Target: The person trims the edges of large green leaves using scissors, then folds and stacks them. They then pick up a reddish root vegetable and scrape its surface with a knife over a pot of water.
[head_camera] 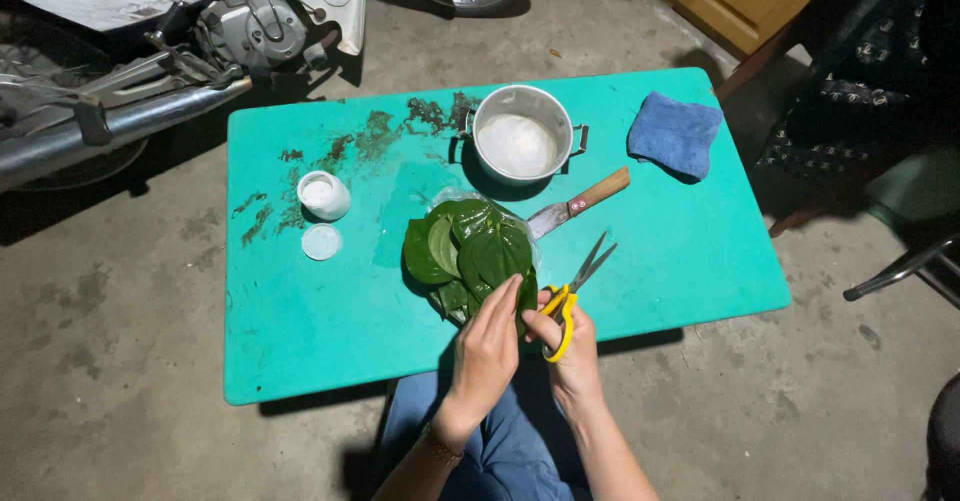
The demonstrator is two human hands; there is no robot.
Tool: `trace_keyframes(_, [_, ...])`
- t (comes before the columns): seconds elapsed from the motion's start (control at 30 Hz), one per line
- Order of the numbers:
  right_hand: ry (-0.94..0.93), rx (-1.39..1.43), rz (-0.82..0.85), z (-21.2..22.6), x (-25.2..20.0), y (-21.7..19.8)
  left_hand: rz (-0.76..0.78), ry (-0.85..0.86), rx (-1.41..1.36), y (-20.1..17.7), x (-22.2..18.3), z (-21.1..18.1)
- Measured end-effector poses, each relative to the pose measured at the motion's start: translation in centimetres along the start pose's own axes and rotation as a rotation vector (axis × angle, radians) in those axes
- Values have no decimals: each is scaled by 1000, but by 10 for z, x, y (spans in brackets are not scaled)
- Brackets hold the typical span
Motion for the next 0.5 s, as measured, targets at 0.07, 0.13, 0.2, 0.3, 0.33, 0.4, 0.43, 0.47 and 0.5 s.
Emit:
trace_keyframes(0.07, [-14,7,-5,1,-2,0,12,41,24,1,-3,-3])
trace_keyframes(0.13, [-38,-44,-8,2,-2,0,45,15,39,2,-3,-6])
trace_keyframes(0.2, [-85,-95,-25,3,-4,-4,99,-79,42,4,-5,-10])
trace_keyframes(0.3, [-90,-126,-59,4,0,-11,88,-104,-90,1,-7,-21])
trace_keyframes(0.33, [-79,-130,-74,5,0,-14,84,-74,-158,-3,-7,-23])
trace_keyframes(0.4, [-54,-108,-41,7,1,-21,78,-18,-299,-14,-9,-20])
trace_keyframes(0.43, [-44,-95,-24,8,3,-24,105,-71,-388,-19,-6,-10])
trace_keyframes(0.47, [-22,-25,16,9,5,-25,131,-123,-476,-23,-1,4])
trace_keyframes(0.5, [5,45,53,8,3,-25,160,-182,-566,-22,-1,14])
Point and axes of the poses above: each hand's wrist, its own x-axis towards the middle knuckle, its own y-axis out of the palm, z = x × y, the point moved 4 cm from there along x, towards the middle knuckle, and after that the axes turned 4 degrees about -x, right-handed, at the moved point
